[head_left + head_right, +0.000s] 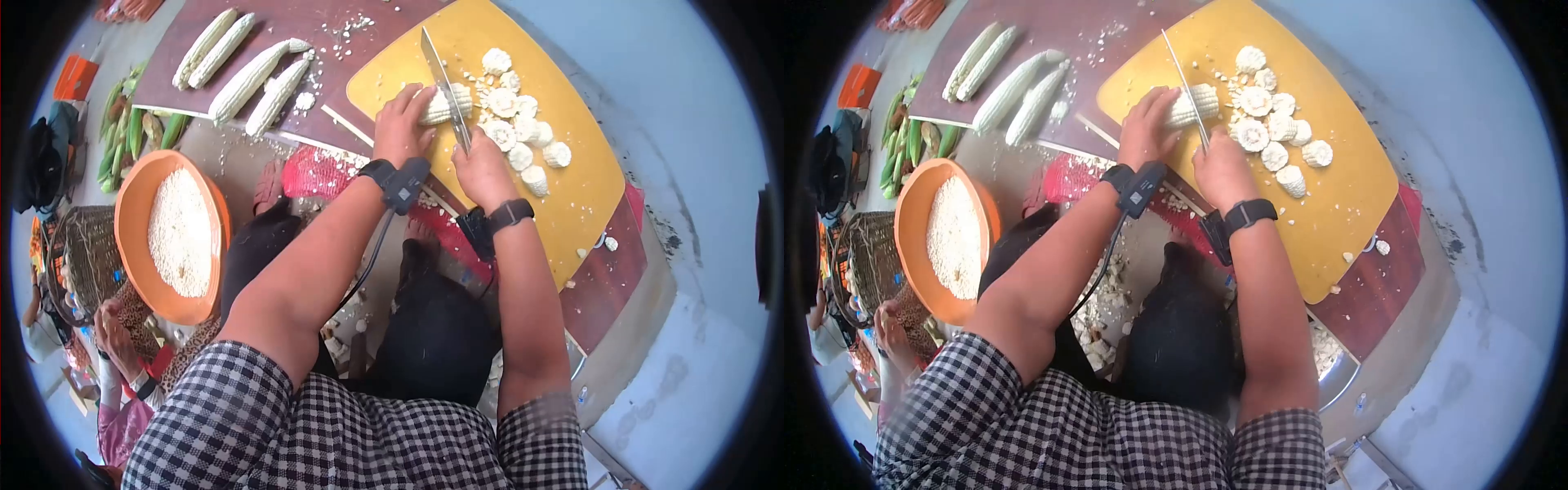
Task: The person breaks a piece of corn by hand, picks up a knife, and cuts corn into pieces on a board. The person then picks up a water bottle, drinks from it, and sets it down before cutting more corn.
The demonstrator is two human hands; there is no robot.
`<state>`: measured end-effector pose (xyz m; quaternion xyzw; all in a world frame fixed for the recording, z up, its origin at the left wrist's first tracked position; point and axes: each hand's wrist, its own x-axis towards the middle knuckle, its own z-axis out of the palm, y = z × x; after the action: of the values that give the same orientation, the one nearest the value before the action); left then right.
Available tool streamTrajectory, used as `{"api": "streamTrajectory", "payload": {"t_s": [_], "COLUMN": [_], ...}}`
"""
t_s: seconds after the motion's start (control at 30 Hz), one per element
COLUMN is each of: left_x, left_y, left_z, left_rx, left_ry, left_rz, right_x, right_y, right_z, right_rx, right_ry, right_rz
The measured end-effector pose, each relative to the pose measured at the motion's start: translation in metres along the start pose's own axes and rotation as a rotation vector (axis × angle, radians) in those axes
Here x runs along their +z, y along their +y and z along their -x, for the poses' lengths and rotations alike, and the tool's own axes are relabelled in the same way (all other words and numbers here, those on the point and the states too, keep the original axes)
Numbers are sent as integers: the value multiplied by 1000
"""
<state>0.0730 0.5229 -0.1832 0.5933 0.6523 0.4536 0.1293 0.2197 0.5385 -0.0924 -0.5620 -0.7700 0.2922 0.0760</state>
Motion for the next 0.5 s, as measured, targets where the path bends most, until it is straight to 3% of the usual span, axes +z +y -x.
{"api": "streamTrajectory", "payload": {"t_s": [0.1,0.2,0.33,0.5], "left_x": [-3,-16,-11,-9], "left_y": [4,9,19,10], "left_z": [-9,-17,-11,-14], "left_rx": [-28,-35,-112,-93], "left_ry": [-61,-67,-51,-55], "left_rz": [80,38,93,105], "right_x": [-8,-34,-38,-23], "right_y": [7,-26,-18,-6], "right_z": [-11,-8,-20,-14], "right_rx": [15,280,237,46], "right_ry": [-105,-263,-301,-157], "right_rz": [-58,-253,-178,-83]}}
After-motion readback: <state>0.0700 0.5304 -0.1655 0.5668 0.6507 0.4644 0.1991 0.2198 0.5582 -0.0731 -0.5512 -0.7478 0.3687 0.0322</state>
